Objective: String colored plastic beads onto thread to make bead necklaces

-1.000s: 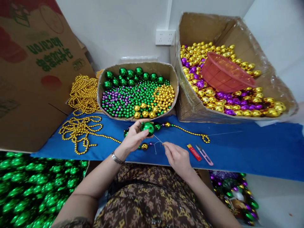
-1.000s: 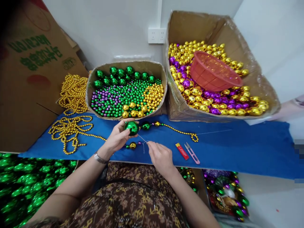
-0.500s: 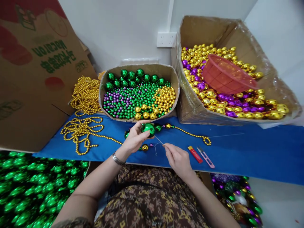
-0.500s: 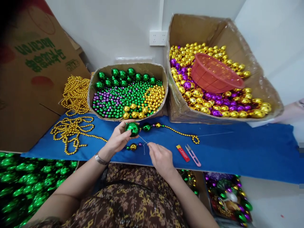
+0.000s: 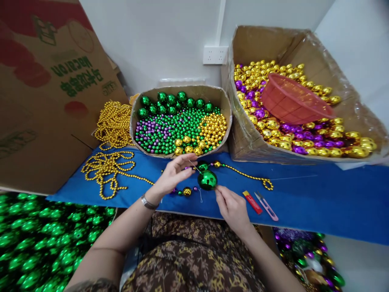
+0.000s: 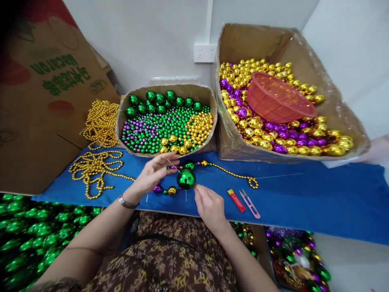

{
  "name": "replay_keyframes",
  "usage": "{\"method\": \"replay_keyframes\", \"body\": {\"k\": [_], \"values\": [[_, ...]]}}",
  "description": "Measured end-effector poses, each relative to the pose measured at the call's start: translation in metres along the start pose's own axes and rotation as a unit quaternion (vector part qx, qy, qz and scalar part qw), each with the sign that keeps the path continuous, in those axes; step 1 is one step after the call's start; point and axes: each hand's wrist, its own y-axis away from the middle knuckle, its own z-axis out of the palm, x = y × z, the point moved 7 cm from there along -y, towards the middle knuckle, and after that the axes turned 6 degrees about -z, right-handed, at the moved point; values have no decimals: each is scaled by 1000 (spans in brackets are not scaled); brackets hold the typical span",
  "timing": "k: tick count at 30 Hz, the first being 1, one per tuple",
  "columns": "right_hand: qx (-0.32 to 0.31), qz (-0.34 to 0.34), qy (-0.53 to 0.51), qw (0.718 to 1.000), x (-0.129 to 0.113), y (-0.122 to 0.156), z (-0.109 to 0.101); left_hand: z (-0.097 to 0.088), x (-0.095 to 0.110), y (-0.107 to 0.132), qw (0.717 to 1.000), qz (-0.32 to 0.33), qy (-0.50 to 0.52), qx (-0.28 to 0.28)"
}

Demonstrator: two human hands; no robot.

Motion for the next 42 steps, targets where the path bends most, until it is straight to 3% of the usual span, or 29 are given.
{"method": "replay_keyframes", "body": {"k": [2,4,5,8,11,13,16,21,25,28,30,34,42], "values": [[5,3,5,1000,2,0,-2,-34,17,-11,989,45,-102,94],[5,3,5,1000,3,0,-3,-76,36,-21,941,84,-247,217],[6,1,5,1000,3,0,-3,-94,41,-28,908,79,-324,253],[11,-1,4,1000,3,-1,-3,-129,46,-49,814,38,-515,266],[9,6,4,1000,4,-1,-2,-140,44,-63,780,24,-578,238],[9,6,5,1000,5,-2,-1,-135,43,-68,782,27,-580,228],[12,1,6,1000,5,-3,-1,-114,43,-78,786,34,-581,207],[21,-2,-3,1000,3,-6,-2,-53,41,-104,789,73,-598,122],[34,13,-8,999,3,-5,-7,-3,27,-129,750,72,-657,38],[39,28,-5,999,6,-4,-12,22,12,-143,716,37,-698,2],[41,31,-1,999,8,-3,-14,35,7,-147,707,31,-706,-7],[45,35,3,998,12,-1,-16,50,-1,-149,700,28,-713,-10],[46,43,0,998,12,-1,-17,46,-4,-150,714,10,-700,12]]}}
